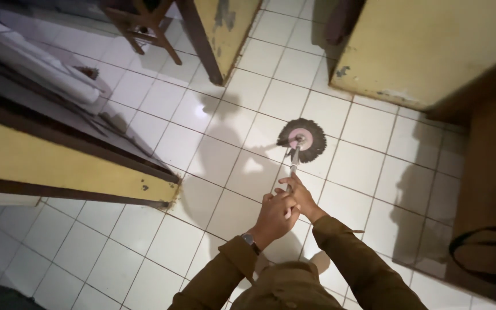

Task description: The person cleans the tiled floor using a mop, moving through a hallway and past a motorcycle parked indoors.

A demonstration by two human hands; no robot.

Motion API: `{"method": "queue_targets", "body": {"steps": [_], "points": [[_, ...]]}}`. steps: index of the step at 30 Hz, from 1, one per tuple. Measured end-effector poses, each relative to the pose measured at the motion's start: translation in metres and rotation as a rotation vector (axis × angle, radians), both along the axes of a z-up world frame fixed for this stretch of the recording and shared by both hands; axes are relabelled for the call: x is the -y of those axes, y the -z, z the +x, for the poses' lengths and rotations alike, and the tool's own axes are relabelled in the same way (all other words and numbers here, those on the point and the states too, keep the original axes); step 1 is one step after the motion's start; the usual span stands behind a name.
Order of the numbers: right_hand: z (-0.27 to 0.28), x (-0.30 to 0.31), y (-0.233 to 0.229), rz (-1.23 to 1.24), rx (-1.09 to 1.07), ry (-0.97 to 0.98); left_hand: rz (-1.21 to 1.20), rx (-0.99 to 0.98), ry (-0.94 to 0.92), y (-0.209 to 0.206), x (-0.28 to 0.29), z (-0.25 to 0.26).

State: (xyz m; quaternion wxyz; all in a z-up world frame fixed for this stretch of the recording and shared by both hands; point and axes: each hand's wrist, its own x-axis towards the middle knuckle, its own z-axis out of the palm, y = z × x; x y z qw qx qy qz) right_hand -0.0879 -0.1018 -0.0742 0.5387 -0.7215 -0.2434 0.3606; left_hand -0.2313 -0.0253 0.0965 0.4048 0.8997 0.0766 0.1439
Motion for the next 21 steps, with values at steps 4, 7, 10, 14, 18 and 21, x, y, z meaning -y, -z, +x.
{"method": "queue_targets", "body": {"steps": [4,7,10,14,18,21], "points": [[0.012,-0.045,0.011,0.194,-0.580,0.079,0.066,0.047,-0.052,0.008,-0.023,0.003],[0.016,-0.060,0.014,0.154,-0.564,-0.009,0.019,-0.005,-0.079,0.011,-0.041,-0.001],[-0.005,-0.060,0.013,-0.059,-0.088,-0.178,-0.015,-0.070,-0.066,0.006,-0.048,-0.018],[-0.046,-0.050,-0.009,-0.016,-0.153,-0.170,0.015,-0.063,-0.005,-0.013,-0.037,-0.064],[-0.079,-0.036,-0.037,-0.177,0.226,-0.377,0.041,-0.004,0.043,-0.028,-0.030,-0.092],[-0.086,-0.035,-0.024,0.146,-0.145,-0.324,0.098,0.097,0.100,-0.017,-0.044,-0.087]]}}
